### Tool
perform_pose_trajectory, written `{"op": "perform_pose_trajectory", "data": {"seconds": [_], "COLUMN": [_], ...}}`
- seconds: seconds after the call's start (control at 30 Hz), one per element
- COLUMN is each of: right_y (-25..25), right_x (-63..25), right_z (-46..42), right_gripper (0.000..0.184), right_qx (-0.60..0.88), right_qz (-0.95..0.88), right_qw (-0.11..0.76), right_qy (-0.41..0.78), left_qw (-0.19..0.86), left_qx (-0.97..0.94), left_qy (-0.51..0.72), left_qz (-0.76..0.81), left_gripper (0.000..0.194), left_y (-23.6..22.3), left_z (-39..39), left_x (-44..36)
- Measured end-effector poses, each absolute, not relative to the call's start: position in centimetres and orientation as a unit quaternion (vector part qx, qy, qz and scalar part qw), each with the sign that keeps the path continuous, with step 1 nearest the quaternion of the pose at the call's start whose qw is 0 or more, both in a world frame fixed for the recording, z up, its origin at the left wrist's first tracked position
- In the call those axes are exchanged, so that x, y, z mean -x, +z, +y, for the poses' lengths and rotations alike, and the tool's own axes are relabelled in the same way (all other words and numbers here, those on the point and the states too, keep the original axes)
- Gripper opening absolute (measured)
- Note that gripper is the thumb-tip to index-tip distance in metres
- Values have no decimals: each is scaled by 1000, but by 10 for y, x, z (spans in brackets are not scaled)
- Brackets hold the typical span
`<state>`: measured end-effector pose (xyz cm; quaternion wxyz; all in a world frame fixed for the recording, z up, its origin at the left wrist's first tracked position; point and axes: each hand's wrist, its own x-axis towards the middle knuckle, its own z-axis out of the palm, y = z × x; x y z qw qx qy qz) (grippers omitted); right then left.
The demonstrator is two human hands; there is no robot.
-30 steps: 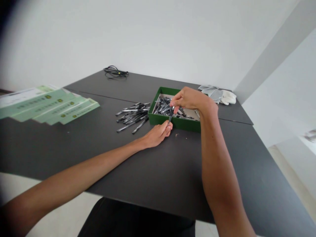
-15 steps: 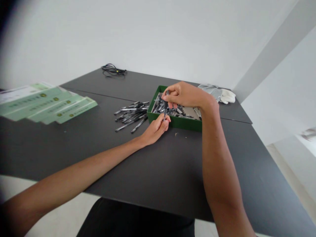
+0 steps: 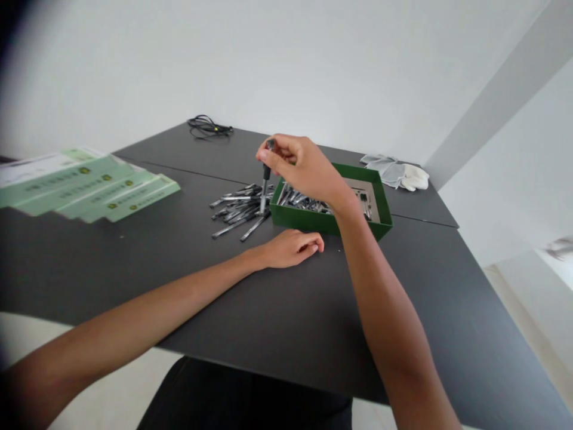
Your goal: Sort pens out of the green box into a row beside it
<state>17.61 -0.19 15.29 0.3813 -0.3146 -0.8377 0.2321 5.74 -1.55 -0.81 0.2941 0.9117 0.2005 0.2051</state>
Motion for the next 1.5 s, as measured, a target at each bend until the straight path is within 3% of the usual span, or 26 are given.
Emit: {"op": "perform_pose_trajectory", "data": {"seconds": [0.23, 0.63, 1.07, 1.33, 1.5], "right_y": [116, 97, 107, 139, 139], "right_x": [-133, -138, -144, -189, -258], "right_z": [-1, 13, 9, 11, 30], "right_gripper": [44, 35, 55, 60, 49], "right_qx": [334, 322, 343, 430, 552], "right_qz": [-864, -868, -852, -828, -782], "right_qw": [281, 273, 287, 284, 257], "right_qy": [252, 262, 271, 220, 132], "left_qw": [203, 194, 235, 230, 221], "left_qx": [-935, -938, -931, -930, -934], "left_qy": [188, 187, 187, 189, 190], "left_qz": [222, 219, 206, 214, 205], "left_gripper": [20, 19, 20, 22, 22], "left_y": [-12, -12, -7, -6, -6], "left_z": [-19, -19, -19, -19, -18], "left_x": [-61, -61, -59, -59, -58]}}
